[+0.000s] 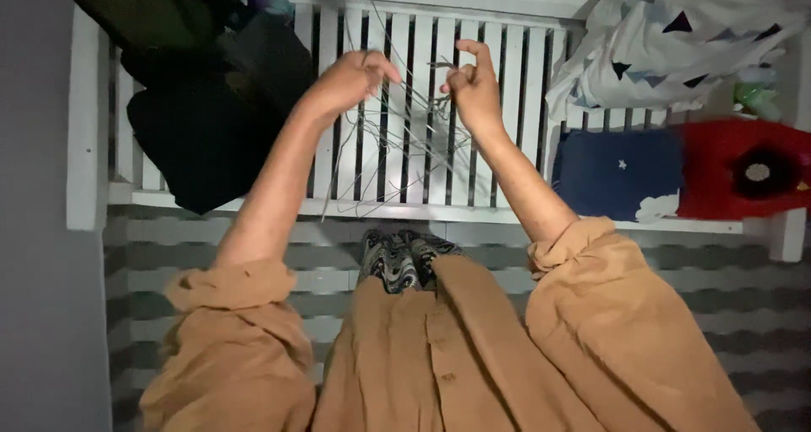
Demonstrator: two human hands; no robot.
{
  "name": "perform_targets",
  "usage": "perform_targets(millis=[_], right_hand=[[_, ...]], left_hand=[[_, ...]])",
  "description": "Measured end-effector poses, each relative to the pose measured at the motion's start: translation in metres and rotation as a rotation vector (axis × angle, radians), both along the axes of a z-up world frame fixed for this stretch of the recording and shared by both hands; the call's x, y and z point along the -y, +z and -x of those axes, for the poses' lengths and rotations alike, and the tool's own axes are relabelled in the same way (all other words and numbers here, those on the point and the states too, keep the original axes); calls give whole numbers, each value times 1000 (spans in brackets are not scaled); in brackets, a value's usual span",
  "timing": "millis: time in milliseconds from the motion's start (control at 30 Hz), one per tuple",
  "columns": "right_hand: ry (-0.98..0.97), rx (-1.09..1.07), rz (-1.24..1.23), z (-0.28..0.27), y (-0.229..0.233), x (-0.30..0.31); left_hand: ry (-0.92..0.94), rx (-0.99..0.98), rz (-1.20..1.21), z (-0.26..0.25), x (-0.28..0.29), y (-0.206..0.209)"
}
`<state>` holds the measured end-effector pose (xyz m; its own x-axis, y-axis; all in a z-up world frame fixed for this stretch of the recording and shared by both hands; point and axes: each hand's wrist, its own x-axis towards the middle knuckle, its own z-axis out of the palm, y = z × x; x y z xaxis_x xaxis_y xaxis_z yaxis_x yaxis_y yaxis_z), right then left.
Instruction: The person untangles wire hangers and places them into a red bag before folding a black shirt, brown shorts, and gray pants on a slatted bench. They then place the folded clothes, a small bottle, and a white cloth into the red bag before moving a green backpack.
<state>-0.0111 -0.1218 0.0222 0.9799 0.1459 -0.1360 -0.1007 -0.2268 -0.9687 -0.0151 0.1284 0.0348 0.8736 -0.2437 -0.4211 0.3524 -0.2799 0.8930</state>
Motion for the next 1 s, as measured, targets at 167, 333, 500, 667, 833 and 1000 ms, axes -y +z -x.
perform_targets(millis=[167,333,500,667,833,1000], right_hand=[[58,-81,8,5,19,-20],[79,-129,70,4,13,-34],[331,-311,-66,10,19,-37],[575,-18,279,30,21,-36],[387,163,579,69,-135,28],[844,-378,967,153,-254,75]], left_hand=[[6,-16,18,18,40,12],[148,137,157,22,62,-51],[322,5,210,47,52,-69],[367,74,108,79,32,-87],[479,36,16,118,-1,-52],[500,16,-150,148,-18,-32]])
